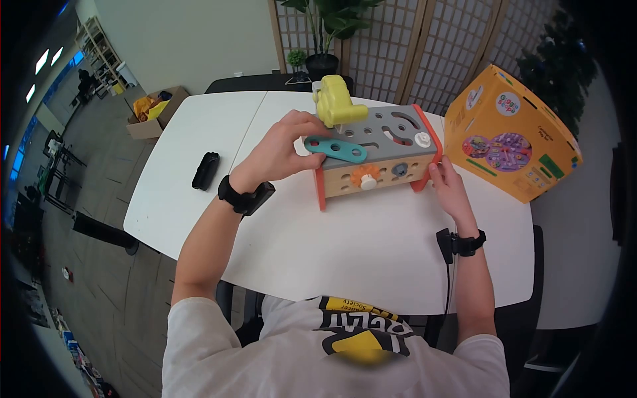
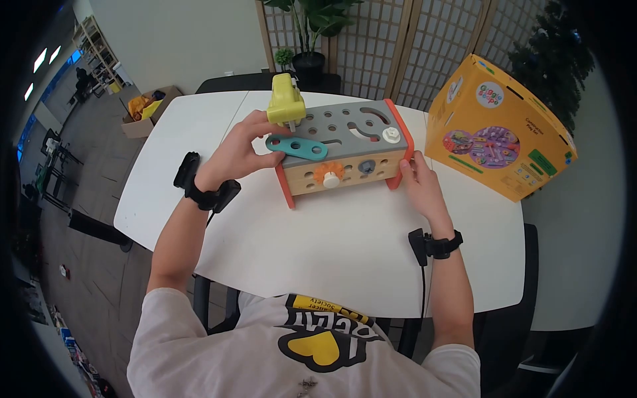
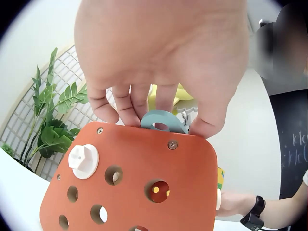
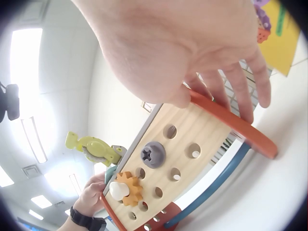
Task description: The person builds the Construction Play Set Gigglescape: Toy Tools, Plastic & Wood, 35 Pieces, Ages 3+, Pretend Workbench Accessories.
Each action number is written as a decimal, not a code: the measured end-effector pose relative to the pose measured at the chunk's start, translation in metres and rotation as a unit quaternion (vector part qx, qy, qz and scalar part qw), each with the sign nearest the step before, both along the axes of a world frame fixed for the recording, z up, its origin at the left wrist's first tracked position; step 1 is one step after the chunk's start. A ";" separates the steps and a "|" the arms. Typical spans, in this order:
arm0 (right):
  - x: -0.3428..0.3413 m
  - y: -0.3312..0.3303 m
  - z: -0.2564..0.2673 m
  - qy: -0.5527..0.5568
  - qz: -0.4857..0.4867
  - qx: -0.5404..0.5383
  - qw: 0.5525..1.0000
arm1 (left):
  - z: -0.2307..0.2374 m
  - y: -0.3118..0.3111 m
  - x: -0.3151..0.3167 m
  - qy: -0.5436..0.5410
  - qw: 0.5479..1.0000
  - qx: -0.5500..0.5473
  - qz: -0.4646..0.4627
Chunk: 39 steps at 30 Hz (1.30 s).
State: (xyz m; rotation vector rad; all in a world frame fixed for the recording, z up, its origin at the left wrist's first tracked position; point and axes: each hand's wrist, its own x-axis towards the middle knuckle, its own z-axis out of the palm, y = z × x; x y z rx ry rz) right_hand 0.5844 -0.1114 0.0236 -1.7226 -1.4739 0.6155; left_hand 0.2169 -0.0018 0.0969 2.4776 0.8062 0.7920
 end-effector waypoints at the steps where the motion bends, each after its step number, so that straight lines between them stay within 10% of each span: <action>1: -0.001 -0.001 0.001 -0.003 0.000 -0.004 1.000 | 0.000 -0.003 -0.002 -0.016 1.000 0.003 0.014; 7: 0.004 -0.006 -0.008 0.033 0.034 0.007 0.999 | -0.013 0.011 -0.076 0.003 0.967 -0.017 0.254; 12: -0.002 -0.018 0.001 -0.028 0.009 0.019 0.999 | -0.072 0.030 -0.179 0.272 0.818 -0.042 0.505; 18: -0.015 -0.024 0.014 -0.128 -0.056 0.097 0.985 | -0.110 0.028 -0.228 0.228 0.838 -0.114 0.482; 27: -0.066 -0.040 0.069 -0.126 0.108 0.343 0.925 | 0.019 -0.047 -0.116 -0.219 0.957 -0.029 0.186; 33: -0.117 -0.047 0.112 0.020 0.282 0.357 0.890 | 0.071 -0.099 -0.044 -0.214 0.973 0.079 -0.035; 39: -0.112 -0.054 0.138 -0.012 0.245 0.418 0.875 | 0.088 -0.110 -0.017 -0.267 0.946 0.182 -0.037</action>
